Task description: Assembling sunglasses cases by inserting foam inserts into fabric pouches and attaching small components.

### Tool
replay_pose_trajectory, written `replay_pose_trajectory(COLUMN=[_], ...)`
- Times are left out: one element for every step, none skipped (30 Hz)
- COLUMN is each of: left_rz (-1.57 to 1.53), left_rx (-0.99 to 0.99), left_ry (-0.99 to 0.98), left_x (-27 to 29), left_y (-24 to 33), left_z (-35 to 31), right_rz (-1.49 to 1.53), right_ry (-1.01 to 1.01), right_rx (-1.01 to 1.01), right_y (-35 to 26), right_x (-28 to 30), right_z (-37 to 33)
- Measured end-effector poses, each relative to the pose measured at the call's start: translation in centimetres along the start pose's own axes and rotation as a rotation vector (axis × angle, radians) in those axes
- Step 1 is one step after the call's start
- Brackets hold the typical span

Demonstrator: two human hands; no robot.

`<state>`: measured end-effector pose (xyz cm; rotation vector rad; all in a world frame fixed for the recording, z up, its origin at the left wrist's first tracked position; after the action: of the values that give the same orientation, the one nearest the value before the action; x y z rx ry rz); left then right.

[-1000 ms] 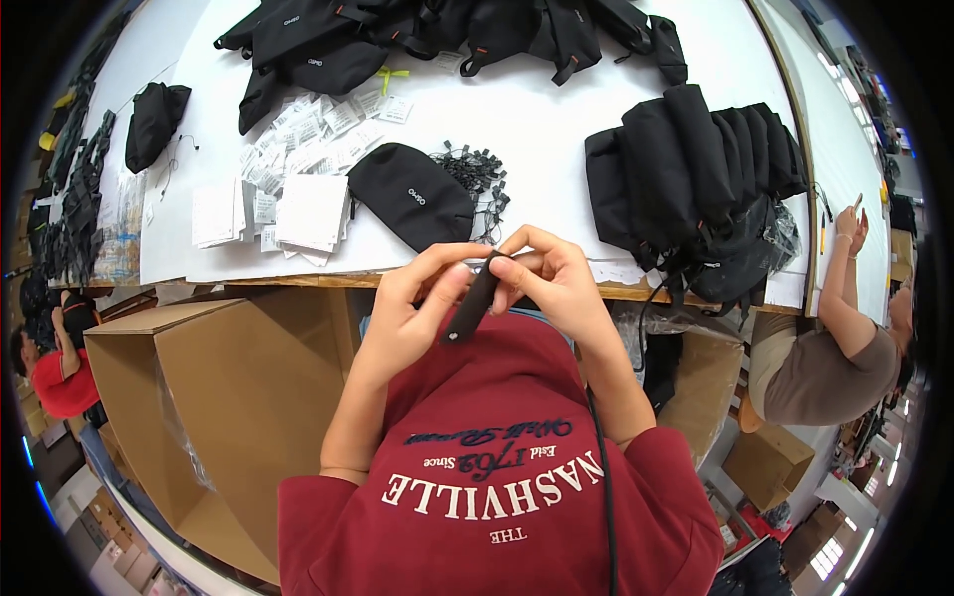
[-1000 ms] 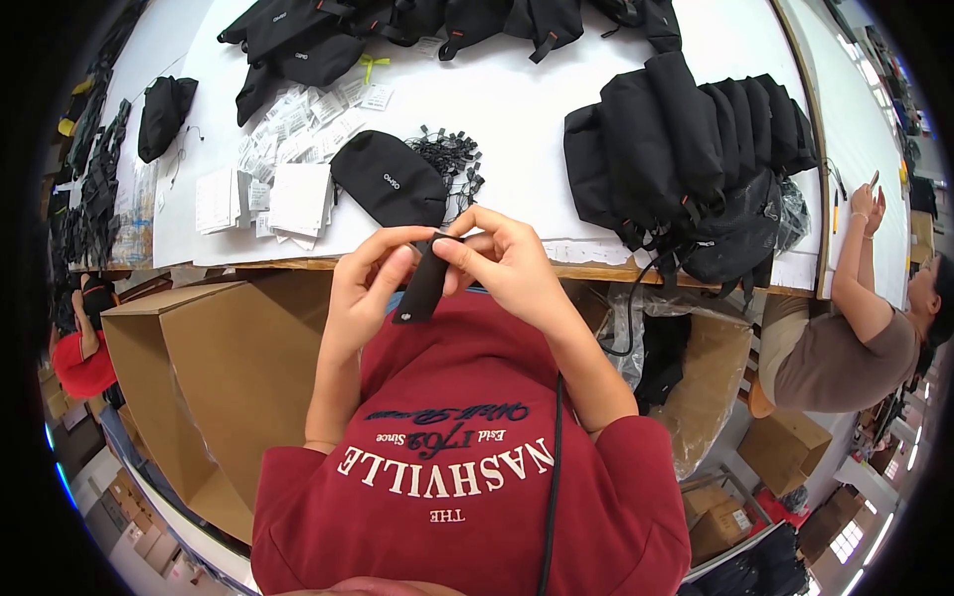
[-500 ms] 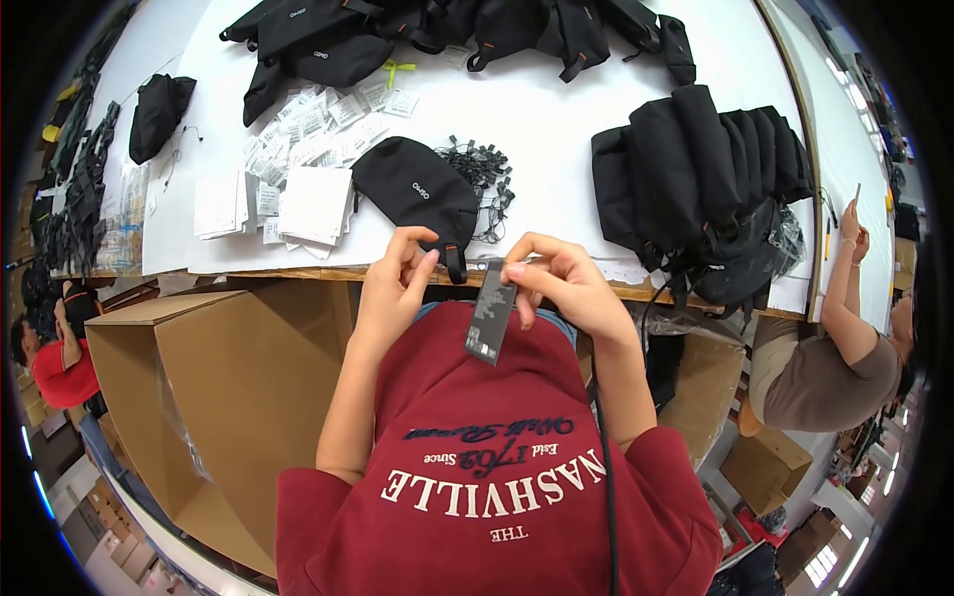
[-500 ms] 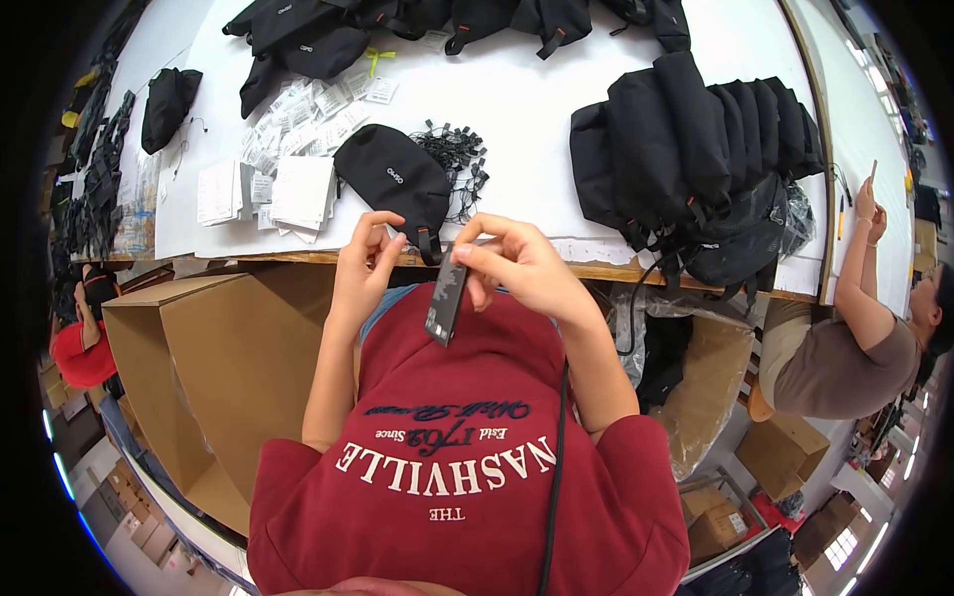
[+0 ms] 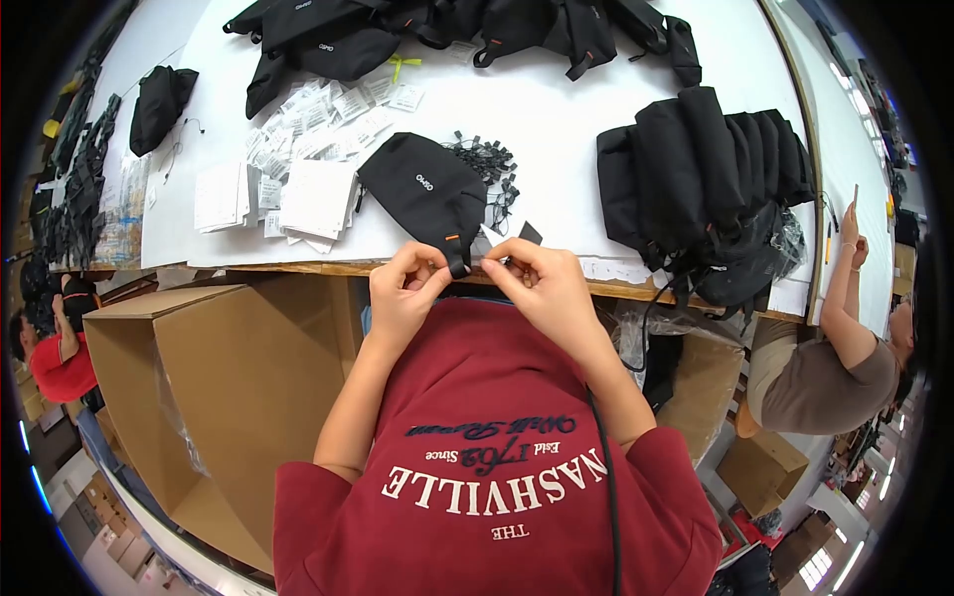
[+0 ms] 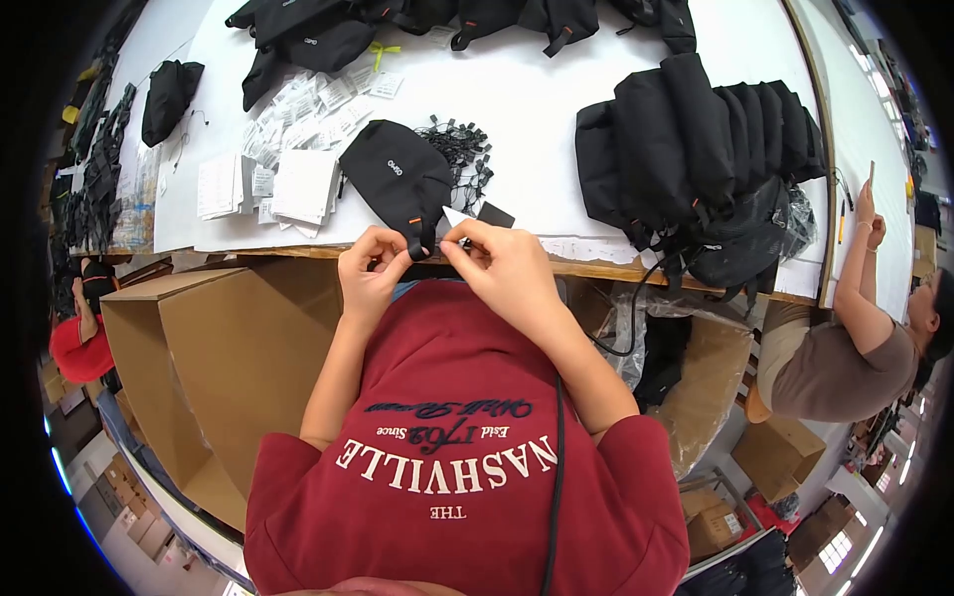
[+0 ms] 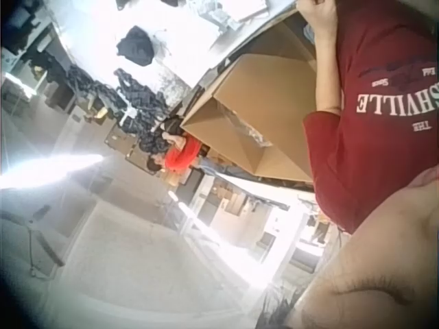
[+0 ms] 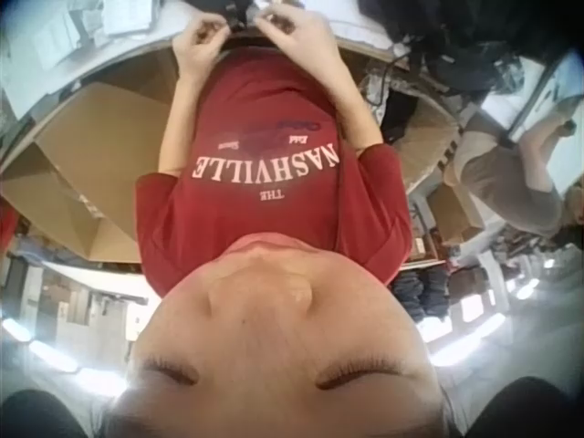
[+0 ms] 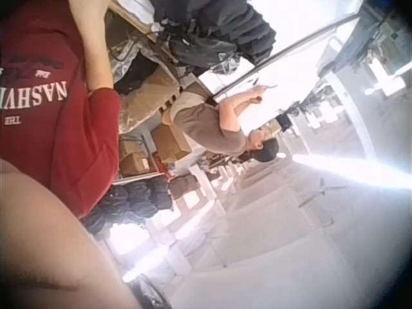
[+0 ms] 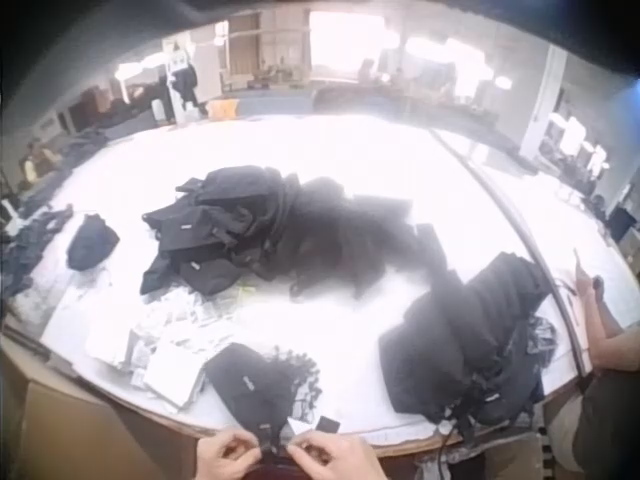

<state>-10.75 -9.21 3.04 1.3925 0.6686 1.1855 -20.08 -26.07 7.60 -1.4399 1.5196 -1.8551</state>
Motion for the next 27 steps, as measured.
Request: replay_pose_trajectory(left_rz=[0.004, 0.011, 0.011, -0.023, -0.058, -0.060, -0.079, -0.097, -0.096, -0.137, -0.179, -0.179, -0.236, -0.293, -0.293, -0.314, -0.333, -0.360, -0.360, -0.376, -0.391, -0.391, -0.445, -0.497, -0.464, -0.443, -0.423], left_rx=[0.025, 0.050, 0.051, 0.130, 0.210, 0.210, 0.206, 0.201, 0.202, 0.215, 0.228, 0.229, 0.207, 0.185, 0.186, 0.172, 0.157, 0.210, 0.210, 0.209, 0.207, 0.207, 0.260, 0.313, 0.354, 0.337, 0.320], left_ry=[-0.047, -0.081, -0.080, -0.067, -0.054, -0.054, -0.055, -0.055, -0.055, -0.028, 0.000, 0.000, 0.051, 0.101, 0.100, 0.087, 0.075, 0.056, 0.057, 0.062, 0.068, 0.068, 0.006, -0.058, -0.068, -0.074, -0.081], left_x=[0.1, 0.0, -0.1, 0.0, 0.0, 0.0, -0.1, 0.0, 0.0, 0.0, 0.1, 0.2, 0.4, 0.6, 0.8, 0.9, 1.1, 1.3, 1.3, 1.3, 1.2, 1.2, 1.2, 1.1, 0.9, 0.8, 0.7], left_y=[0.5, 0.8, 1.2, 1.4, 1.5, 1.8, 2.0, 2.1, 2.0, 1.8, 1.7, 1.7, 2.0, 2.3, 2.4, 2.5, 2.6, 2.8, 3.2, 3.6, 3.9, 4.2, 4.4, 4.7, 5.3, 5.4, 5.5], left_z=[0.1, 0.2, 0.2, 0.1, 0.0, 0.0, 0.0, 0.0, -0.1, -0.3, -0.3, -0.2, -0.1, 0.0, 0.2, 0.5, 0.6, 0.8, 0.8, 0.9, 1.0, 0.9, 0.9, 0.8, 0.8, 0.6, 0.5], right_rz=[-0.021, -0.045, -0.045, -0.051, -0.058, -0.059, -0.101, -0.142, -0.142, -0.069, 0.002, 0.002, 0.179, 0.354, 0.458, 0.547, 0.637, 0.713, 0.713, 0.791, 0.869, 0.907, 0.908, 0.913, 0.917, 0.917, 0.853], right_ry=[-0.025, -0.007, -0.008, 0.024, 0.057, 0.056, 0.061, 0.066, 0.066, 0.036, 0.005, 0.004, 0.015, 0.028, 0.075, 0.121, 0.166, 0.148, 0.147, 0.142, 0.137, 0.128, 0.127, 0.125, 0.122, 0.121, 0.141], right_rx=[0.021, 0.094, 0.095, 0.178, 0.260, 0.259, 0.329, 0.400, 0.399, 0.302, 0.205, 0.204, 0.098, -0.011, 0.008, -0.006, -0.019, -0.043, -0.043, -0.025, -0.007, 0.003, 0.005, -0.011, -0.027, -0.027, 0.005], right_y=[-0.2, -0.4, -0.4, -0.5, -0.6, -0.4, -0.3, -0.3, -0.6, -0.8, -1.0, -1.0, -0.8, -0.5, 0.0, 0.2, 0.4, 0.3, 0.5, 0.6, 0.7, 0.6, 0.5, 0.4, 0.3, 0.1, -0.1], right_x=[-0.4, -0.7, -1.0, -1.2, -1.3, -1.3, -1.2, -1.2, -1.1, -1.1, -1.0, -0.8, -0.4, 0.0, 0.2, 0.5, 0.7, 1.1, 1.2, 1.2, 1.2, 1.3, 1.3, 1.3, 1.2, 1.2, 1.1], right_z=[-0.1, -0.1, -0.2, -0.2, -0.3, -0.2, -0.2, -0.1, -0.1, -0.1, 0.0, 0.0, 0.1, 0.1, 0.1, 0.1, 0.1, 0.0, 0.0, 0.0, 0.1, 0.0, 0.0, -0.1, -0.2, -0.4, -0.6])
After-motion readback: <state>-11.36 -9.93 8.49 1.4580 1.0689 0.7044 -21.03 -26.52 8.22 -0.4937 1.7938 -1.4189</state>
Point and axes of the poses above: each hand's wrist, its own z-axis towards the middle knuckle, its own x-axis out of the back of the hand, y = z × x, the point moved 2 cm from there along z, towards the middle knuckle, and after that the axes turned 12 degrees about y, right-handed, at the moved point
